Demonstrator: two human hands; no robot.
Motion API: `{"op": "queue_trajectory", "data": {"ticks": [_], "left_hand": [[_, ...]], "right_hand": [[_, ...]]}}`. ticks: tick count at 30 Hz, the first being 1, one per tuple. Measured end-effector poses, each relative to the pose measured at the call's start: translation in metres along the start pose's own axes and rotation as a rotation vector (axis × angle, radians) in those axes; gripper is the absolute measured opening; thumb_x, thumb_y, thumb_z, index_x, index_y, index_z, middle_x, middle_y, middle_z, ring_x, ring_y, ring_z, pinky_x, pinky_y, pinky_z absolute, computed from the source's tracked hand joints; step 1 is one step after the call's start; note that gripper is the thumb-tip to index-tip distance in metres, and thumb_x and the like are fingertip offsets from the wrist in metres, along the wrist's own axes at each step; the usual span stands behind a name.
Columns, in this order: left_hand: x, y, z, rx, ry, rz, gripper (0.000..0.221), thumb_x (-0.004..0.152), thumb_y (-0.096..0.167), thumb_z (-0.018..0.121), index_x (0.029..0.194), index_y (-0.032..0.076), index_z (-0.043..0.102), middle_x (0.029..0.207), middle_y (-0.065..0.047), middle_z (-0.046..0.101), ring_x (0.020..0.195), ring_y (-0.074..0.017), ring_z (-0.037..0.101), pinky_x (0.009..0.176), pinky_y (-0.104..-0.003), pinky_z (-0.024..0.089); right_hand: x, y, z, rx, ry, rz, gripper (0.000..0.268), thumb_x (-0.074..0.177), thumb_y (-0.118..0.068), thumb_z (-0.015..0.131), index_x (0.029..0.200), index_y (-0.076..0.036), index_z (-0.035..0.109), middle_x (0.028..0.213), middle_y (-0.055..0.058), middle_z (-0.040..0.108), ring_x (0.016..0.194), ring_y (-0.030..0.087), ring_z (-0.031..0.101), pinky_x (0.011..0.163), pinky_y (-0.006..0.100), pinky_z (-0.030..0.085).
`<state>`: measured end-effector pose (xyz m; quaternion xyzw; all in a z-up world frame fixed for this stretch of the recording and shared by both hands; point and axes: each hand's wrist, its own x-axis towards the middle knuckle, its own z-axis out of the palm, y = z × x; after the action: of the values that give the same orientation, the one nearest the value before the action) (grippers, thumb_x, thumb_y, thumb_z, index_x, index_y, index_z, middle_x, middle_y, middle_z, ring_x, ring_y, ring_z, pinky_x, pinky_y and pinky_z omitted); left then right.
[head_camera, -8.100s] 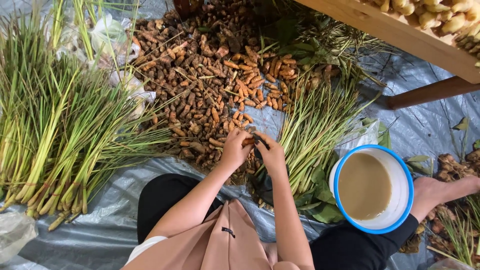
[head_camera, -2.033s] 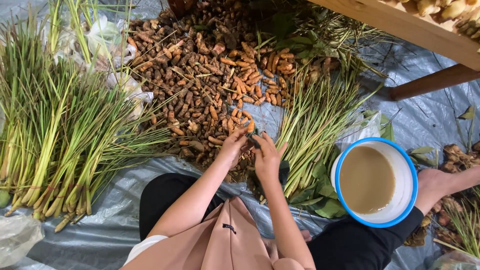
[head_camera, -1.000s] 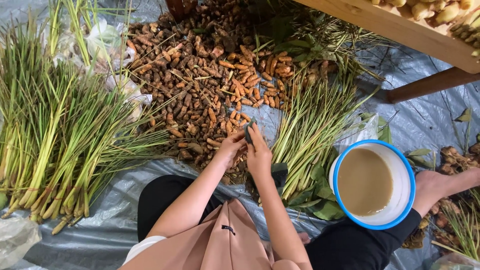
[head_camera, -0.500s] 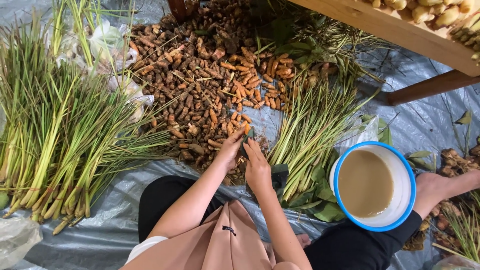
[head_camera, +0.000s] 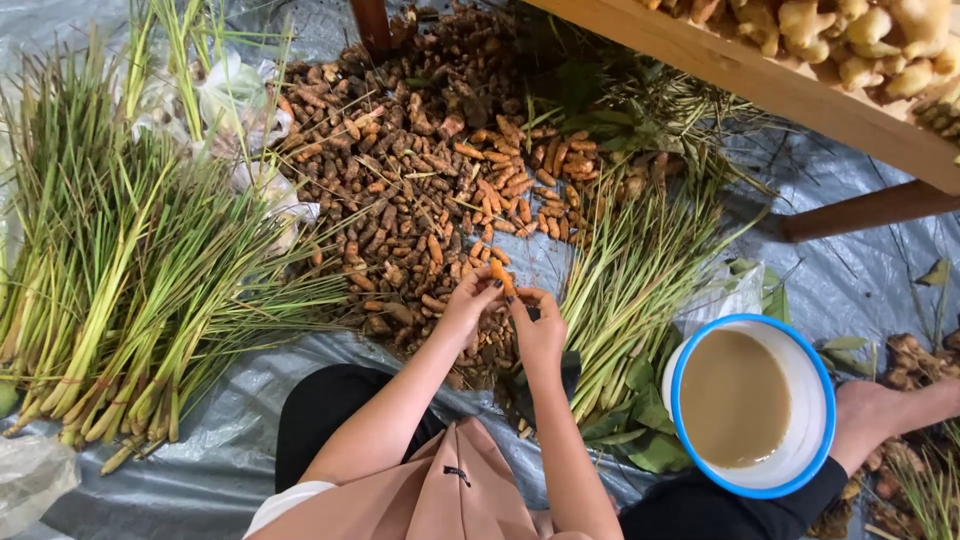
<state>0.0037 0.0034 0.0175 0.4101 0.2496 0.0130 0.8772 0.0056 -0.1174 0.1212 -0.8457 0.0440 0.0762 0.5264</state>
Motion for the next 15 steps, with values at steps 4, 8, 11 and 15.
{"op": "queue_trajectory", "data": {"ticks": [4,8,11,15], "left_hand": [[0.008,0.004,0.000,0.034,-0.039,0.008,0.032,0.095,0.013,0.075,0.123,0.004,0.063,0.100,-0.005,0.059,0.097,-0.0164,0.065,0.086,-0.031,0.059],[-0.001,0.026,0.008,0.050,-0.130,0.024,0.043,0.100,0.016,0.069,0.139,0.006,0.055,0.123,-0.013,0.066,0.114,-0.0225,0.067,0.095,-0.035,0.055],[-0.004,0.026,0.008,0.097,-0.155,0.028,0.054,0.100,0.028,0.069,0.143,0.003,0.048,0.139,-0.019,0.058,0.126,-0.0302,0.061,0.109,-0.049,0.042],[0.000,0.025,0.012,0.100,-0.155,-0.030,0.050,0.099,0.026,0.070,0.142,0.007,0.051,0.134,-0.013,0.064,0.124,-0.0248,0.064,0.111,-0.047,0.040]], "right_hand": [[0.008,-0.007,0.004,0.056,0.011,0.034,0.019,0.090,-0.012,0.077,0.109,-0.007,0.075,0.099,0.014,0.076,0.096,0.026,0.071,0.084,0.040,0.054],[0.031,-0.033,-0.014,0.174,0.142,0.049,0.007,0.094,-0.012,0.072,0.099,-0.007,0.073,0.083,0.009,0.072,0.057,0.012,0.055,0.052,0.024,0.048],[0.075,-0.059,-0.043,0.098,0.345,-0.298,0.004,0.095,-0.005,0.075,0.096,-0.005,0.071,0.088,0.013,0.070,0.071,0.021,0.065,0.065,0.032,0.053],[0.140,-0.134,-0.085,-0.047,0.556,-0.702,0.012,0.091,0.004,0.081,0.096,-0.003,0.072,0.090,0.014,0.070,0.083,0.027,0.068,0.078,0.037,0.054]]}}
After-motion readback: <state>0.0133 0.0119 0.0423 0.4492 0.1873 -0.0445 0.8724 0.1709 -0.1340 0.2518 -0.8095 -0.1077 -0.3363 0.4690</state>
